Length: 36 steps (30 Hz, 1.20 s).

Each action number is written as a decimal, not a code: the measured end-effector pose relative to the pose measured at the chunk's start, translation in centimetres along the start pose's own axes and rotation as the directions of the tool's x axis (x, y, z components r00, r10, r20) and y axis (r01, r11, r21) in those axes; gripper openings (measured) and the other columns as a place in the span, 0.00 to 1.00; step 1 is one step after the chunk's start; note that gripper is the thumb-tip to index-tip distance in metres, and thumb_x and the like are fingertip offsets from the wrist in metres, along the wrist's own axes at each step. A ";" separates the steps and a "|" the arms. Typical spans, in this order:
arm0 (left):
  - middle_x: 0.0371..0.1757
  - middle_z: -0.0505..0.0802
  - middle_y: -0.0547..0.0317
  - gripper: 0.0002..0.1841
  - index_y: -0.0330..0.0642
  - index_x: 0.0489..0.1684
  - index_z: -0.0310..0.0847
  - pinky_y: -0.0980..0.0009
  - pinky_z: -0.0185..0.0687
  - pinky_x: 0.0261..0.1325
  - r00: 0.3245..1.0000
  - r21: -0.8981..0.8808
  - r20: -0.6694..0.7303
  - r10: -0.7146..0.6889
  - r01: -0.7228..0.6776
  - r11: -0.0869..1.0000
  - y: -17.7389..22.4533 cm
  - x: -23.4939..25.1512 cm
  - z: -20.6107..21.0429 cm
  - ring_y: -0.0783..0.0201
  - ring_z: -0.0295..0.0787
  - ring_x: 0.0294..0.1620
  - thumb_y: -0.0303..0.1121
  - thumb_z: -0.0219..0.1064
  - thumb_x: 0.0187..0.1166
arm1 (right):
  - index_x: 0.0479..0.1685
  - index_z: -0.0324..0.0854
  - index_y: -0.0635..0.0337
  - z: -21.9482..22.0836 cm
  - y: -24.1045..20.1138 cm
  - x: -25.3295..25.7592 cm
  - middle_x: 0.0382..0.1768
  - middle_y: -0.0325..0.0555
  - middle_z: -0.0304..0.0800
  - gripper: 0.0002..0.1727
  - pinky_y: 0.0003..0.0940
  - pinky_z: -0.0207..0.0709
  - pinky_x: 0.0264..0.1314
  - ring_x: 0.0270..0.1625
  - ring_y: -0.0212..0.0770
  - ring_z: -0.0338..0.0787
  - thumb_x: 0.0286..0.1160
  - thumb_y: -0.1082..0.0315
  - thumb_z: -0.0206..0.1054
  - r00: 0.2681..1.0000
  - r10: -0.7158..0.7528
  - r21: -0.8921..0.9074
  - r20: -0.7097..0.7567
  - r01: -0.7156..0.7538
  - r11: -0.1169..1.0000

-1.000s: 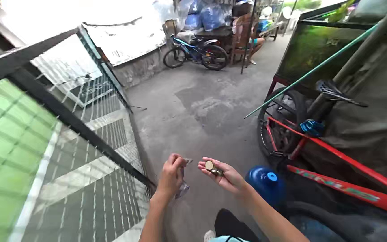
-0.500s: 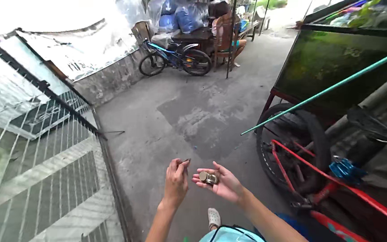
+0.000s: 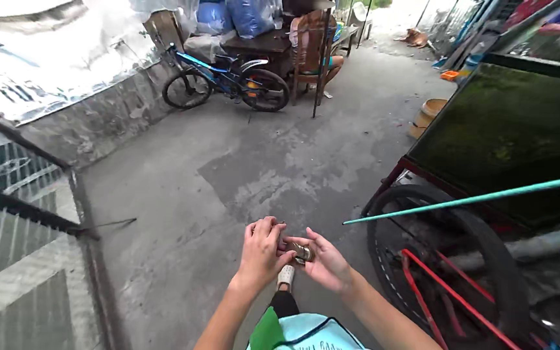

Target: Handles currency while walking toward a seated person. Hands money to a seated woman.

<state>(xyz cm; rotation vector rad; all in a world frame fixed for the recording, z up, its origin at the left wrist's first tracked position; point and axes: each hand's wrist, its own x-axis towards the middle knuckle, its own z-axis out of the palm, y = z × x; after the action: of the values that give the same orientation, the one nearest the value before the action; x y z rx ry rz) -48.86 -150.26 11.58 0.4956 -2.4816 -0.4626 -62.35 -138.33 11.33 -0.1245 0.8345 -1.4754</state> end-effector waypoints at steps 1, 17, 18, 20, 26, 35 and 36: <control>0.58 0.91 0.36 0.30 0.34 0.52 0.91 0.35 0.75 0.65 0.999 -0.010 0.031 0.011 -0.011 1.000 -1.5 2.7 0.4 0.36 0.88 0.60 0.44 0.87 0.52 | 0.62 0.77 0.68 -0.1 -1.8 2.1 0.49 0.53 0.92 0.36 0.39 0.85 0.63 0.54 0.45 0.93 0.96 0.49 0.28 1.000 -0.004 0.012 -0.008 0.004 1.000; 0.53 0.91 0.35 0.27 0.33 0.45 0.90 0.38 0.78 0.59 0.975 -0.101 0.070 0.212 -0.204 0.974 -15.8 40.3 12.8 0.36 0.89 0.55 0.45 0.85 0.51 | 0.63 0.77 0.71 -6.2 -31.0 24.7 0.53 0.56 0.91 0.36 0.39 0.86 0.62 0.55 0.47 0.93 0.96 0.50 0.28 0.978 -0.141 0.094 -0.152 0.157 0.983; 0.52 0.91 0.35 0.27 0.33 0.45 0.90 0.38 0.78 0.59 0.976 -0.091 0.056 0.213 -0.207 0.974 -16.3 42.6 14.0 0.36 0.89 0.55 0.45 0.85 0.51 | 0.64 0.77 0.70 -7.3 -33.1 26.2 0.54 0.56 0.91 0.36 0.38 0.86 0.62 0.55 0.47 0.93 0.96 0.50 0.28 0.979 -0.148 0.092 -0.138 0.162 0.983; 0.52 0.91 0.35 0.26 0.34 0.44 0.90 0.38 0.78 0.59 0.977 -0.071 0.046 0.208 -0.205 0.976 -17.1 47.4 16.5 0.36 0.89 0.54 0.44 0.85 0.52 | 0.63 0.77 0.69 -9.2 -37.5 29.3 0.53 0.55 0.91 0.36 0.37 0.85 0.63 0.56 0.46 0.93 0.96 0.50 0.28 0.980 -0.156 0.073 -0.126 0.166 0.983; 0.51 0.91 0.35 0.22 0.34 0.40 0.91 0.38 0.78 0.59 0.978 -0.010 -0.009 0.206 -0.207 0.978 -18.6 61.8 21.5 0.36 0.90 0.53 0.43 0.82 0.55 | 0.63 0.77 0.69 -12.3 -51.5 37.0 0.52 0.52 0.91 0.34 0.37 0.84 0.63 0.56 0.44 0.92 0.97 0.52 0.28 0.984 -0.142 0.034 -0.106 0.146 0.989; 0.49 0.91 0.40 0.18 0.38 0.39 0.91 0.39 0.73 0.62 0.983 -0.067 -0.007 0.186 -0.186 0.980 -21.6 77.8 29.3 0.40 0.89 0.52 0.43 0.79 0.58 | 0.62 0.78 0.68 -17.9 -66.3 46.2 0.51 0.52 0.92 0.36 0.37 0.85 0.62 0.55 0.45 0.92 0.97 0.50 0.27 0.985 -0.091 0.089 -0.144 0.105 0.991; 0.48 0.91 0.40 0.17 0.38 0.39 0.92 0.38 0.73 0.62 0.976 -0.087 0.011 0.219 -0.218 0.972 -22.1 79.9 30.4 0.40 0.89 0.52 0.41 0.78 0.60 | 0.61 0.78 0.68 -18.5 -68.0 47.4 0.49 0.51 0.91 0.35 0.36 0.86 0.60 0.53 0.44 0.93 0.97 0.50 0.28 0.980 -0.102 0.090 -0.168 0.118 0.989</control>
<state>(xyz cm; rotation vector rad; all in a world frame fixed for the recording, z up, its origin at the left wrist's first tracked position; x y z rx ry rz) -123.07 -198.11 14.84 0.1809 -2.4874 -0.4839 -134.26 -183.26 15.94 0.0264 0.8951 -1.6450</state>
